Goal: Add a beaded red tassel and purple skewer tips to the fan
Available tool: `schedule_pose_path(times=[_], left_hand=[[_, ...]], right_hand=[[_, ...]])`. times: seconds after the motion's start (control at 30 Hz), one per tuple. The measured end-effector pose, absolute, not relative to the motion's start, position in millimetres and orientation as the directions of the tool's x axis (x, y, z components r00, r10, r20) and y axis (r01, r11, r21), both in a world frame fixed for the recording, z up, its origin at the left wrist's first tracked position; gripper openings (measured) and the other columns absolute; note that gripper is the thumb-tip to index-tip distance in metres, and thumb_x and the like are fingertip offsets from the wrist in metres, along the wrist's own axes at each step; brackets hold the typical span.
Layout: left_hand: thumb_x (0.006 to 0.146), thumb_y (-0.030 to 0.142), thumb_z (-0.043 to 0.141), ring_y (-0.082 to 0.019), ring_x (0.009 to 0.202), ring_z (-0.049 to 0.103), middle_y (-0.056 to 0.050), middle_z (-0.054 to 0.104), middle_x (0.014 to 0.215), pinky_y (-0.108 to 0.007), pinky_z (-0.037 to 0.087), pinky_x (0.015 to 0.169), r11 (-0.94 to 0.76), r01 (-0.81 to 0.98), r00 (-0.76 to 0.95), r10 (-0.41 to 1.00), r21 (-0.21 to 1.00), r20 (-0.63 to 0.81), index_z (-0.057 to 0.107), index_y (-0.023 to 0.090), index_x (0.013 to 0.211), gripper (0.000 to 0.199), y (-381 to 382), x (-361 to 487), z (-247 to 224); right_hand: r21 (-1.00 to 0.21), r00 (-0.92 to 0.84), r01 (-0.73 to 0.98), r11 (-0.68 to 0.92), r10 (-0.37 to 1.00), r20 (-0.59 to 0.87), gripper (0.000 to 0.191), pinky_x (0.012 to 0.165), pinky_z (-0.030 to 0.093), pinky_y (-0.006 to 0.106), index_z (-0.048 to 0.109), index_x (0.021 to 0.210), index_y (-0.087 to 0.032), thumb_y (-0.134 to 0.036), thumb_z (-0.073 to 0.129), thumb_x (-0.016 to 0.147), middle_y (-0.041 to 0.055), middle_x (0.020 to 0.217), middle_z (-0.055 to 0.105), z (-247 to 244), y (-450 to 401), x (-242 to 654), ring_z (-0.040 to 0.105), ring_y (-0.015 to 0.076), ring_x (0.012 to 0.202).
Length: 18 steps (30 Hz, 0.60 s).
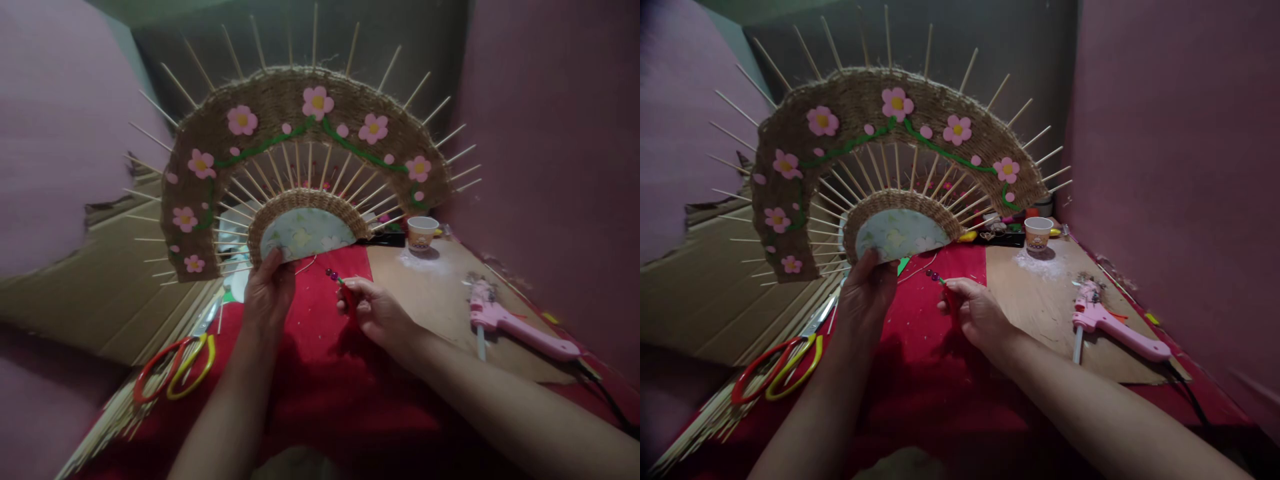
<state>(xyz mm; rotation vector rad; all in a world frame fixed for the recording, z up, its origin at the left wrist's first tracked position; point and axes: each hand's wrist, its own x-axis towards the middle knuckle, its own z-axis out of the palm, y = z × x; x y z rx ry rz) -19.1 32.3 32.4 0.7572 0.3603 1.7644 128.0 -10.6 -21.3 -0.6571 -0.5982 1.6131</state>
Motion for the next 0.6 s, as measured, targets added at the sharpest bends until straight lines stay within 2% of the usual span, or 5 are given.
schedule_pose_path(times=[0.23,0.43,0.6], left_hand=[[0.074,0.005,0.062,-0.017,0.105,0.062,-0.004,0.070,0.101,-0.025,0.051,0.087,-0.346,-0.738,-0.146,0.920,0.579,0.364,0.066,0.018,0.088,0.020,28.9,-18.8,34.2],[0.074,0.004,0.059,-0.017,0.105,0.061,-0.003,0.070,0.101,-0.024,0.053,0.085,-0.346,-0.740,-0.153,0.922,0.577,0.356,0.066,0.018,0.087,0.020,29.3,-20.6,34.5],[0.075,0.004,0.060,-0.018,0.114,0.056,-0.004,0.069,0.106,-0.020,0.052,0.083,-0.349,-0.726,-0.171,0.926,0.593,0.336,0.065,0.018,0.087,0.020,26.1,-21.0,39.3]], right_hand=[[-0.687,-0.131,-0.695,-0.212,0.977,-0.170,0.007,0.058,0.041,0.025,0.059,0.068,-0.015,-0.020,0.064,0.065,-0.0001,0.061,0.060,-25.2,-9.9,129.8,0.056,0.0112,0.055],[-0.679,-0.139,-0.685,-0.264,0.962,-0.234,0.005,0.058,0.042,0.027,0.059,0.068,-0.014,-0.018,0.061,0.066,0.0013,0.061,0.061,-26.2,-9.1,130.1,0.057,0.0119,0.054],[-0.679,-0.121,-0.685,-0.265,0.960,-0.253,0.003,0.060,0.044,0.027,0.058,0.065,-0.015,-0.016,0.060,0.064,0.0003,0.060,0.060,-28.6,-7.7,130.1,0.057,0.0114,0.055]])
